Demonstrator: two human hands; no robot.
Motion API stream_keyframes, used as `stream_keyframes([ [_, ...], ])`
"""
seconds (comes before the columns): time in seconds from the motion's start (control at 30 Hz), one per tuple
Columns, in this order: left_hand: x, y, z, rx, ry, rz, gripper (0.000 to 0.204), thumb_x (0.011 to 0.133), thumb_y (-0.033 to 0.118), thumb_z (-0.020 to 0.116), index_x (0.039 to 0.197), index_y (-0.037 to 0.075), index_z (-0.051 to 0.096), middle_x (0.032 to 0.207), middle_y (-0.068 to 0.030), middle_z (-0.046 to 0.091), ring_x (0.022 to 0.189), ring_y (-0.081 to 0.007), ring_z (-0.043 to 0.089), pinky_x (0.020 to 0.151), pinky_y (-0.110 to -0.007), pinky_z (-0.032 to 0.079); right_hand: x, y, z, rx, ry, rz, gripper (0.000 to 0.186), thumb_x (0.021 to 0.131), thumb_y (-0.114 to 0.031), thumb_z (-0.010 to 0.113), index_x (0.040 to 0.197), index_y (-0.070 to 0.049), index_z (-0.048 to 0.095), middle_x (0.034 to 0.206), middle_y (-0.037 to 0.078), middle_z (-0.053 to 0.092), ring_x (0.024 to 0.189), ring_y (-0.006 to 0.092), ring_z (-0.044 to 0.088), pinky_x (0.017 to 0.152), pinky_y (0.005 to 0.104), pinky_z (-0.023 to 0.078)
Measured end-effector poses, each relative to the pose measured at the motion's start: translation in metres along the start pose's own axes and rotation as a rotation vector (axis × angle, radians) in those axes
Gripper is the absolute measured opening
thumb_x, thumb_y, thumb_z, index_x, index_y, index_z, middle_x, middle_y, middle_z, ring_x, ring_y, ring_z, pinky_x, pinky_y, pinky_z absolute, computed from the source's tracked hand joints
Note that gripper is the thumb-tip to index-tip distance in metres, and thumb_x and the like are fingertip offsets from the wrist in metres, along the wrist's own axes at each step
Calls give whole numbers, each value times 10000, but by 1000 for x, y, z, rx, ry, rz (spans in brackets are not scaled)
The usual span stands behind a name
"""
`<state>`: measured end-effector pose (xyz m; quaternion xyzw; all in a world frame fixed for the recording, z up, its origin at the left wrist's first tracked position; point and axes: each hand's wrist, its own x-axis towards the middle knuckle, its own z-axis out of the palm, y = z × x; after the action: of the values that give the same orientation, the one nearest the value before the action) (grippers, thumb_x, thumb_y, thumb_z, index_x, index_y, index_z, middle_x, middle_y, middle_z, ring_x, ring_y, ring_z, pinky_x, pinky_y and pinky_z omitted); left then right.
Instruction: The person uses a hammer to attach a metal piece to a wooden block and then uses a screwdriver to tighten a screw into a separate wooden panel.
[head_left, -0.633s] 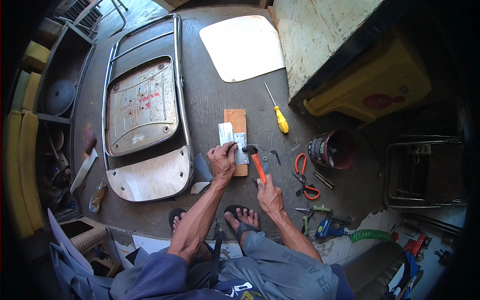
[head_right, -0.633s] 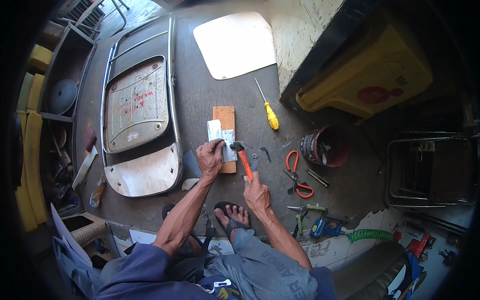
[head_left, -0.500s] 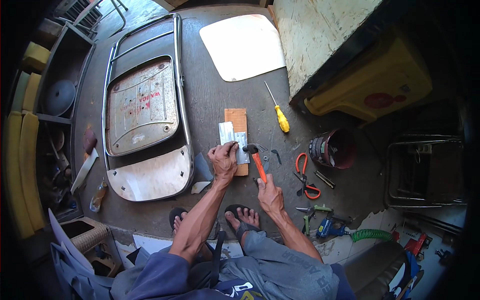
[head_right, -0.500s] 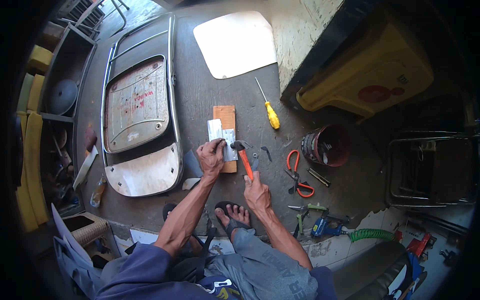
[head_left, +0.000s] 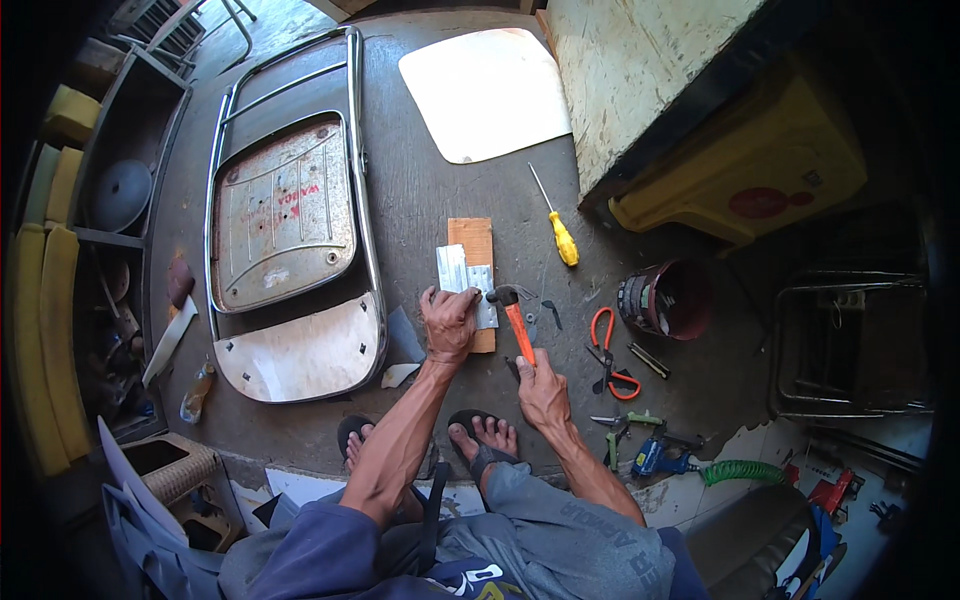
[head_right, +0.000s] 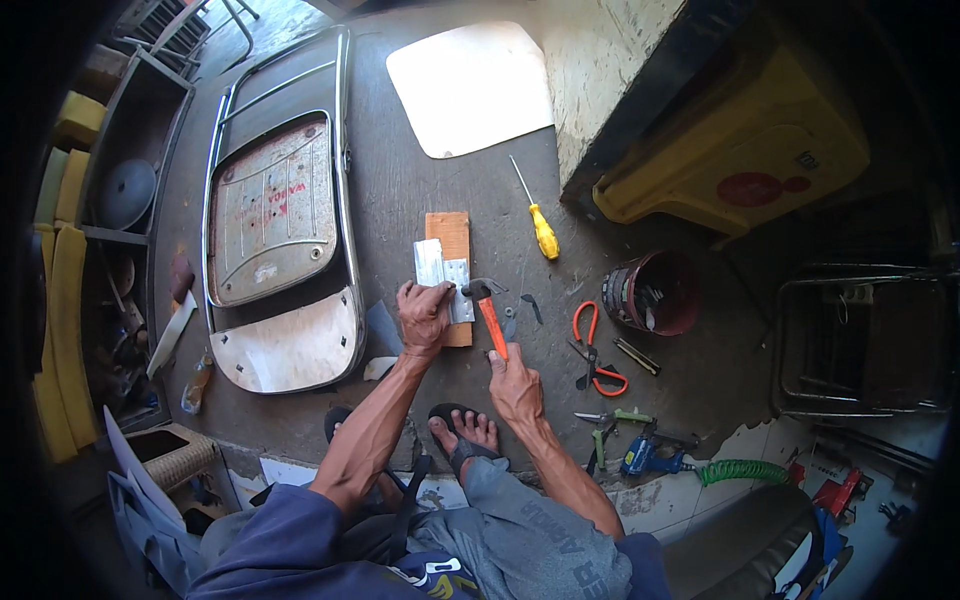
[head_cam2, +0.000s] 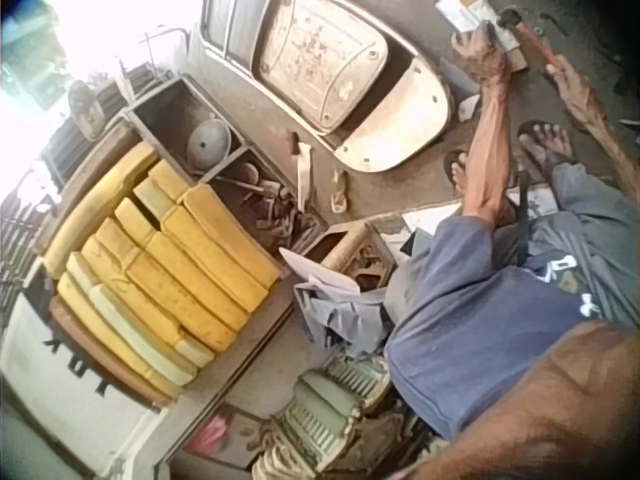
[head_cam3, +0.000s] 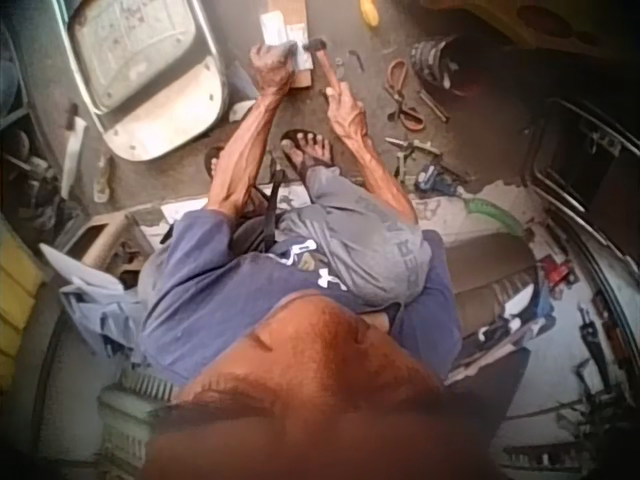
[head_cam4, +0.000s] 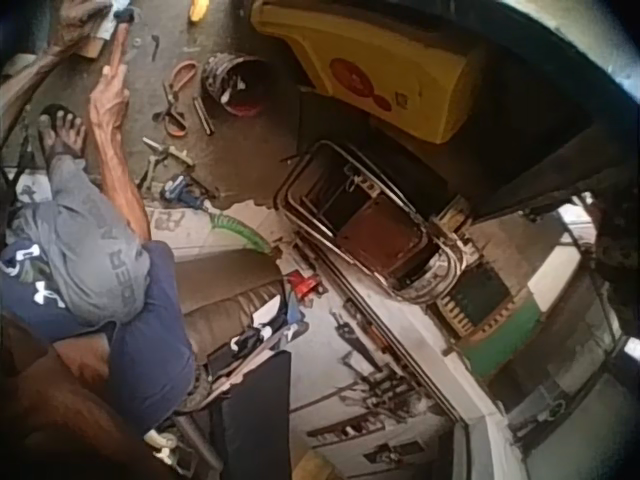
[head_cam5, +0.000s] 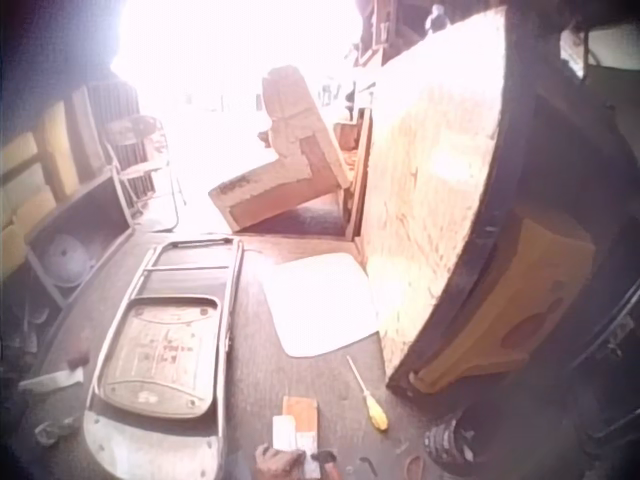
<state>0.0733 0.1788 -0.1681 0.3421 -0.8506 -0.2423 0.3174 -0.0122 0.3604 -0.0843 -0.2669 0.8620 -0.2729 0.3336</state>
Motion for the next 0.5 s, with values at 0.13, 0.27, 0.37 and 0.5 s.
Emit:
stream_keyframes([
  [0.13,2,0,0,-50,6,-45,112,891,138,695,984,87,733,791,-79,697,805,-271,654,952,-506,445,-6,-20,-18,27,40,-96,335,1052,-387,489,1141,-66,525,696,246,612,757,496,652,611,528,477],
  [0.27,4,2,1,-121,14,-151,118,886,121,693,989,77,730,802,-101,698,807,-300,660,966,-507,464,-4,-28,-25,88,61,-124,339,1052,-386,502,1150,-64,534,677,232,601,727,479,657,584,499,474],
  [0.37,3,1,2,-126,16,-118,120,885,116,693,991,73,728,816,-106,705,818,-300,666,972,-515,467,-5,-22,-24,104,88,-110,338,1049,-383,511,1150,-61,541,671,228,594,717,472,658,575,491,473],
  [0.5,2,-2,0,-139,3,-93,128,882,113,697,999,69,726,829,-107,712,828,-295,671,973,-533,470,-10,-24,-27,90,75,-124,329,1048,-375,515,1148,-63,547,675,226,594,720,469,659,575,486,476],
])
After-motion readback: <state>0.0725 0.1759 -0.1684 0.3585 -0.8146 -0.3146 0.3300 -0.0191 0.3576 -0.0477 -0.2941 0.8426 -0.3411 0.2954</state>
